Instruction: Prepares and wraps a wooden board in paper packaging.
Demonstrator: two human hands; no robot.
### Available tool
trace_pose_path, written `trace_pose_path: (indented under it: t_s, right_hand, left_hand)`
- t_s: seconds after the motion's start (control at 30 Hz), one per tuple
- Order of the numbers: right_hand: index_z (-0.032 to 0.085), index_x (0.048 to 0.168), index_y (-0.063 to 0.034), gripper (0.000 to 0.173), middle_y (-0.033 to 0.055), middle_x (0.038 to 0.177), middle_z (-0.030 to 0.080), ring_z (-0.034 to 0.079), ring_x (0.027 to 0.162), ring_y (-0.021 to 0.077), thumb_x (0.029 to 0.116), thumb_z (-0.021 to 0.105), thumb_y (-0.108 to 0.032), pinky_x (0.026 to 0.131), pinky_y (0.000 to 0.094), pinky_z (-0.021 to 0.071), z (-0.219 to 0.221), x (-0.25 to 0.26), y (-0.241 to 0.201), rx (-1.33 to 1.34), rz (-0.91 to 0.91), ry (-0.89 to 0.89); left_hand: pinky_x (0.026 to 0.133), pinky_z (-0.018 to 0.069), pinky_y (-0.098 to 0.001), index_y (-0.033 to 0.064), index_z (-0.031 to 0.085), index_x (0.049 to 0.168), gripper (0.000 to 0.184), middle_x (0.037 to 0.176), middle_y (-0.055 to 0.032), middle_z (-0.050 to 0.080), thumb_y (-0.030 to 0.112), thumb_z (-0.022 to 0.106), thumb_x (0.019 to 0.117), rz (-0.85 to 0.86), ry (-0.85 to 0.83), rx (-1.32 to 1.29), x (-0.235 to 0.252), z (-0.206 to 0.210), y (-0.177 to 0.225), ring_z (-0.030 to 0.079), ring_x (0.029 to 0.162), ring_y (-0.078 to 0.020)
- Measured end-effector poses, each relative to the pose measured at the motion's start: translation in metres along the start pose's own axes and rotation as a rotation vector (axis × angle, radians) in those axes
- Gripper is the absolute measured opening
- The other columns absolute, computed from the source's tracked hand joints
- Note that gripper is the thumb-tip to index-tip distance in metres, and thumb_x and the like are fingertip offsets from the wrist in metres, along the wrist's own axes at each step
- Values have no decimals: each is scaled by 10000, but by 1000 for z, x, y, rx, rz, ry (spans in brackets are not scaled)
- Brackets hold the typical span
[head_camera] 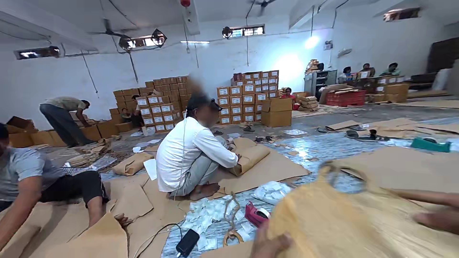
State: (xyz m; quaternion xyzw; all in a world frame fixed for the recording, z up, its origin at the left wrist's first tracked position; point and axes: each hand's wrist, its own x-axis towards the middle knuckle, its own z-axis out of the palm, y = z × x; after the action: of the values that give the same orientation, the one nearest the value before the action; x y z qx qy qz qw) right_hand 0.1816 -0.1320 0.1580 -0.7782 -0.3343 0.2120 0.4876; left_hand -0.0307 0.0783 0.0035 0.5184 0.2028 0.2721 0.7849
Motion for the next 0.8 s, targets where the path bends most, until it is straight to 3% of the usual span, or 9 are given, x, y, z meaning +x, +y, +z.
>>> trace_pose_path:
  t_s: [0.03,0.13,0.2,0.27,0.33,0.4,0.5,0.67,0.8]
  right_hand:
    - [603,1381,-67,391,133,1028,730,700,799,182,993,583,-24,697,355,588,28,61,25,101,6,-62]
    - [613,1217,4,294,127,972,680,662,806,189,998,657,-187,726,371,569,161,179,70,278,155,-166]
    - [514,1330,45,450,194,1093,645,650,911,259,958,669,-155,774,430,558,255,196,96,352,292,-183]
    - [378,1470,12,617,256,1259,596,648,1060,351,928,650,-103,858,504,578,306,196,108,411,408,-166]
    - [431,1428,16,528,253,1205,625,672,1001,344,955,632,-107,810,492,585,340,170,127,420,426,-179]
    - [494,1375,-1,422,219,1123,651,674,902,299,988,603,-128,715,444,579,356,131,150,438,410,-205]
    - [433,1449,-37,469,232,1193,635,683,954,331,1037,597,-189,774,488,592,365,74,200,453,503,-182]
    - [537,1345,20,451,261,1130,669,698,957,372,975,698,-182,836,547,584,365,49,290,150,507,-142]
    - [611,1281,21,523,262,1150,682,659,1101,415,932,742,-346,957,608,505,355,53,281,-288,480,-189]
  left_hand:
    - [826,619,-439,-38,489,1387,476,1050,-180,711,94,655,961,-19,96,31,17,-37,10,725,901,-245]
    - [791,581,-450,-53,588,1261,328,1040,-195,685,132,640,995,-93,425,165,84,-138,27,680,892,-266]
    - [819,551,-479,-51,540,1322,393,1132,-232,646,103,651,977,-167,594,216,90,-188,9,643,955,-313]
    - [850,561,-494,3,460,1429,503,1228,-236,626,106,643,972,-166,641,232,89,-223,-6,649,1028,-332]
    - [863,574,-500,77,359,1533,588,1298,-231,601,106,617,1005,-124,647,257,66,-253,-20,660,1063,-332]
    - [871,573,-512,121,335,1569,618,1338,-226,588,120,613,1017,-92,615,319,38,-271,-38,660,1077,-334]
    - [842,569,-518,163,343,1571,657,1318,-236,600,112,656,995,-213,569,395,10,-278,-77,663,1040,-346]
    - [833,580,-532,105,298,1577,834,1204,-284,644,63,774,893,-439,455,582,1,-283,-145,690,967,-376]
    - [940,544,-578,96,364,1567,858,1228,-246,670,192,832,854,-519,427,832,6,-281,-155,680,1078,-386]
